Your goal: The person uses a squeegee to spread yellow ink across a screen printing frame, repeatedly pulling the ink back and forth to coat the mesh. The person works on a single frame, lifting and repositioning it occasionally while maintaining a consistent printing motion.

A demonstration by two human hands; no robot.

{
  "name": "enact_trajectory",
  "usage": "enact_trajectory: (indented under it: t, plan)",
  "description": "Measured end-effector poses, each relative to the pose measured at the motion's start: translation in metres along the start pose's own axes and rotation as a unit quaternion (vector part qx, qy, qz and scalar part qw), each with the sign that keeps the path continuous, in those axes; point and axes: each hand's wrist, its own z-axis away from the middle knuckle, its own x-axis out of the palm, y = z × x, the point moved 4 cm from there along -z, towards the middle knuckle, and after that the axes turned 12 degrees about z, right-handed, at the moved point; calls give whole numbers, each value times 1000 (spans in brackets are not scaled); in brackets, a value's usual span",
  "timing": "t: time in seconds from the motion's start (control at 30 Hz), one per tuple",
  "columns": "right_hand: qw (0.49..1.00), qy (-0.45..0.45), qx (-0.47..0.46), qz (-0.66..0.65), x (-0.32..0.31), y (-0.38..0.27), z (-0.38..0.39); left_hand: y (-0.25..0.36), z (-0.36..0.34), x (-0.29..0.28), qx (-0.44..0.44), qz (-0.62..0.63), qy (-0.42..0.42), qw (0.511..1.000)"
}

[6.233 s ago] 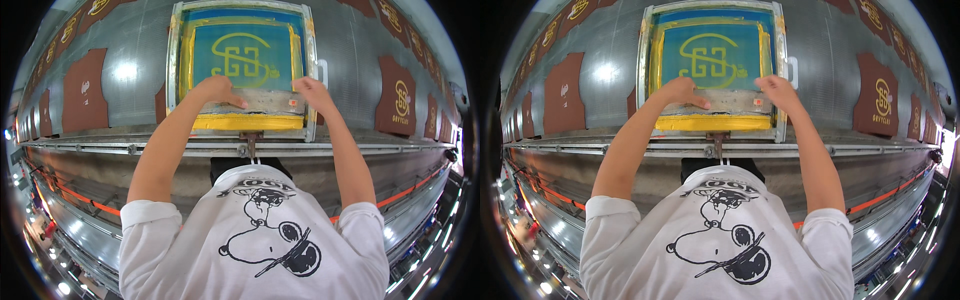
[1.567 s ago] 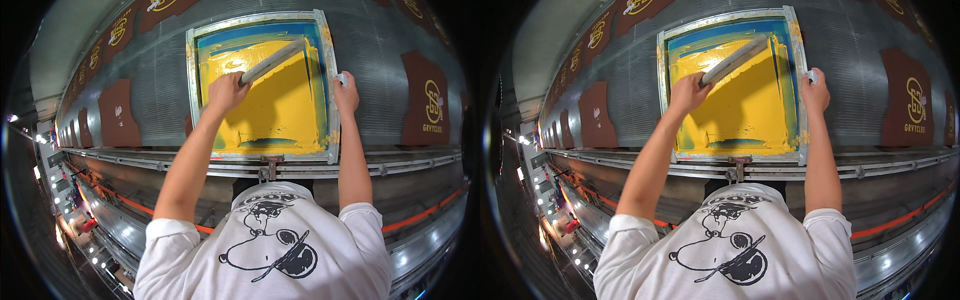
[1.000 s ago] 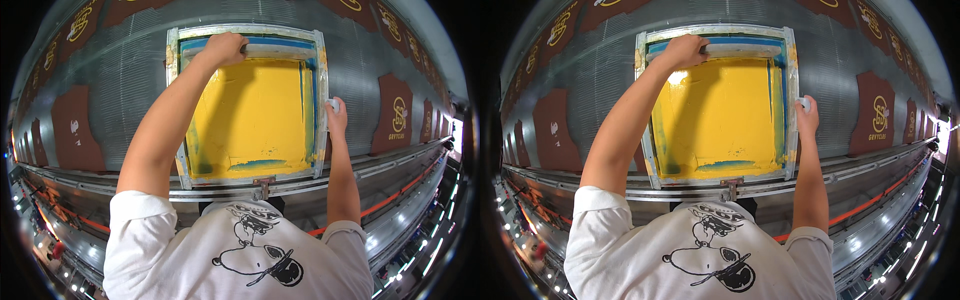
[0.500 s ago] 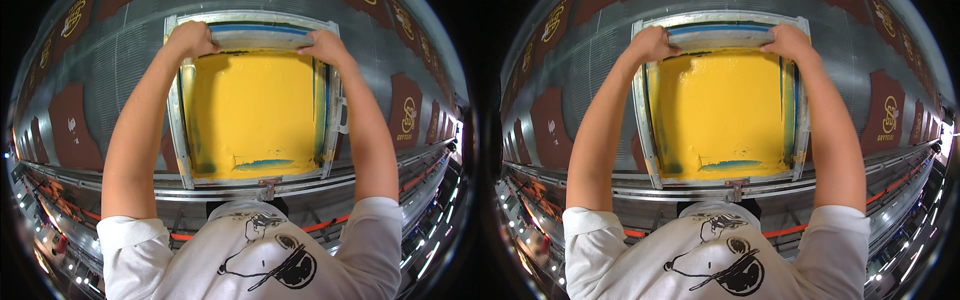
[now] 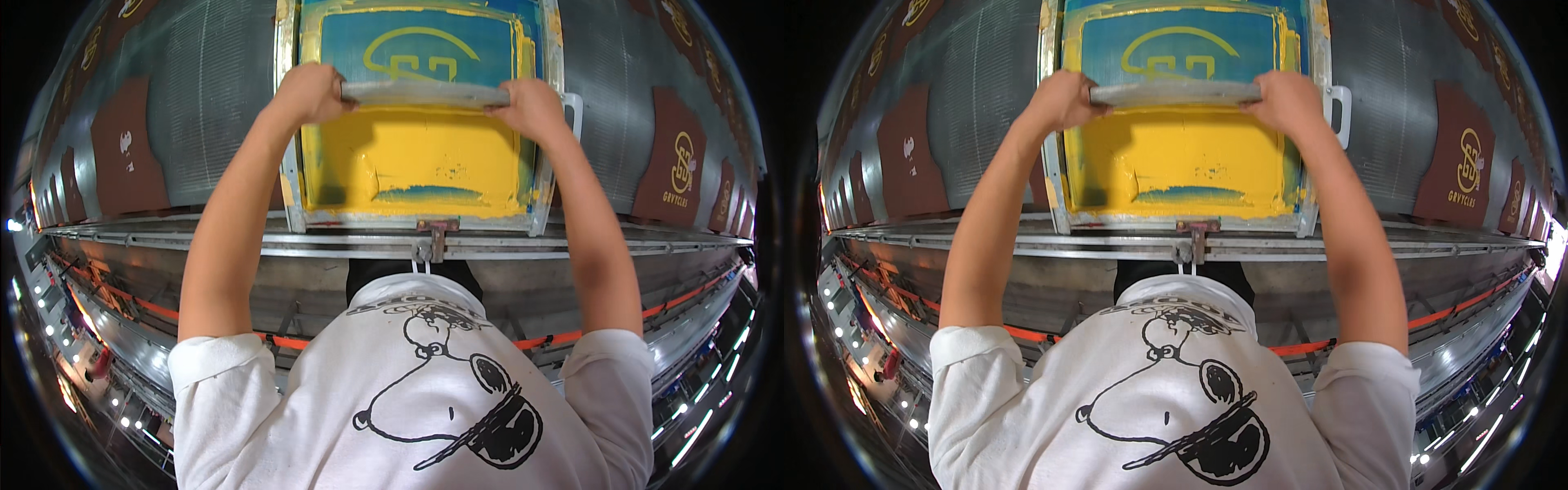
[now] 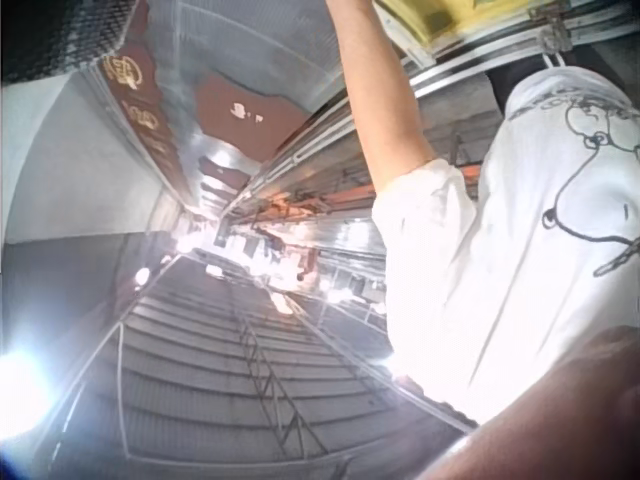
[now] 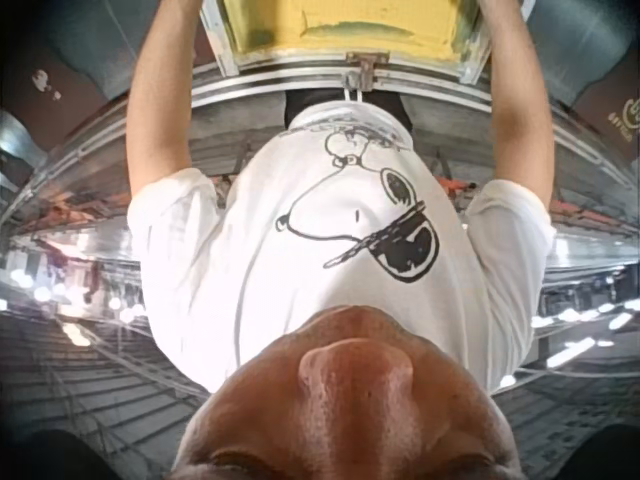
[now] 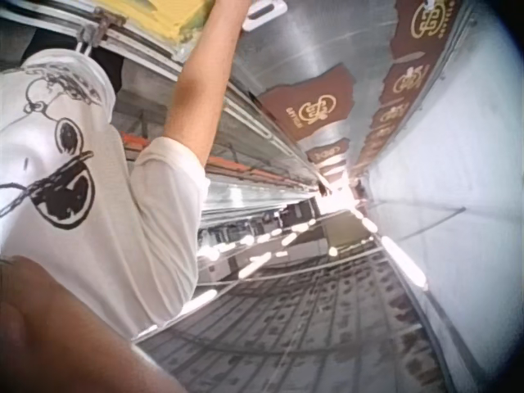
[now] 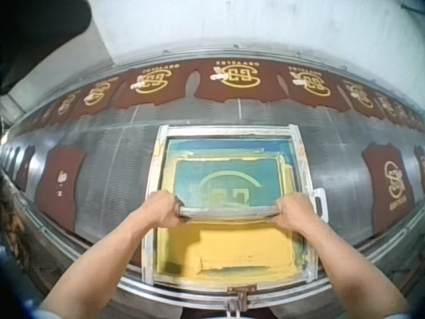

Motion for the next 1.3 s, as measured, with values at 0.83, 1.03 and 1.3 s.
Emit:
enact_trajectory:
  t: [0.83, 1.03, 1.3]
  plan:
    - [998, 45, 47, -16, -68, 61, -144, -23, -140, -97, 41, 18, 80, 996]
    - [997, 70, 19, 26, -49, 56, -136, -25, -129, -83, 42, 60, 82, 994]
    - [1000, 7, 6, -19, -2, 9, 0, 9, -1, 2, -15, 29, 4, 999]
